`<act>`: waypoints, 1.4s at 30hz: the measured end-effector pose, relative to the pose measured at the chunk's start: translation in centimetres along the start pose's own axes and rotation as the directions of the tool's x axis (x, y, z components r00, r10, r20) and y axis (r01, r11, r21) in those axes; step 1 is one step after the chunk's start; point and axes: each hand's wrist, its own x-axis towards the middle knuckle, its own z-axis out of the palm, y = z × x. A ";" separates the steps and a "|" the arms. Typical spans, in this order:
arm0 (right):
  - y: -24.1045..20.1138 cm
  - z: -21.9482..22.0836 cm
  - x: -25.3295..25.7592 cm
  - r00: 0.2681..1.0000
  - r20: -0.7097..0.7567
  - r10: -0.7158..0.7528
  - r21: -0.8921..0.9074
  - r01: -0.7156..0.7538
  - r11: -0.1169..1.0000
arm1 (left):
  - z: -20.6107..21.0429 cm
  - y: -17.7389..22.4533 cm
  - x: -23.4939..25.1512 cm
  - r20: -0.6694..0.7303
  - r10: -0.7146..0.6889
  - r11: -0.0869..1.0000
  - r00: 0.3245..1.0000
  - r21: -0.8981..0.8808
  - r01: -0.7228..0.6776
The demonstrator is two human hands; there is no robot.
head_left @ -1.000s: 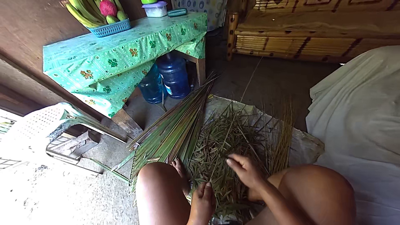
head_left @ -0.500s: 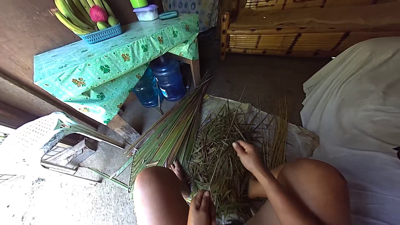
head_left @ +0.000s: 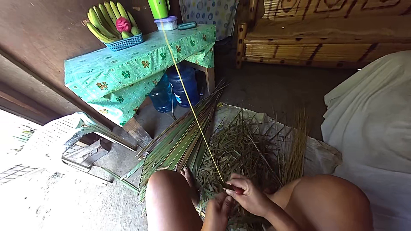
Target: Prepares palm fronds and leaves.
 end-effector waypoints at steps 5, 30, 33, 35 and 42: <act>0.2 -1.6 0.0 0.999 0.013 -0.045 -0.426 0.047 0.903 | -0.1 3.1 -3.5 0.022 0.688 0.543 0.726 0.647 -0.535; -0.3 -0.8 1.0 0.936 -0.006 0.352 -0.393 -0.326 0.860 | -4.3 3.2 -1.9 -0.190 0.044 0.700 0.981 0.706 0.105; -0.6 0.1 1.3 0.917 0.061 0.394 -0.485 -0.318 0.815 | -3.9 3.3 -2.2 -0.190 0.025 0.725 0.981 0.679 0.114; -0.1 -0.2 1.6 0.905 0.051 0.422 -0.521 -0.337 0.784 | -3.9 2.9 -2.5 -0.194 0.084 0.717 0.977 0.693 0.076; 2.4 -4.0 3.7 0.745 -0.250 0.619 -0.483 -0.650 0.587 | -4.2 3.1 -4.6 -0.203 0.156 0.645 0.967 0.762 0.056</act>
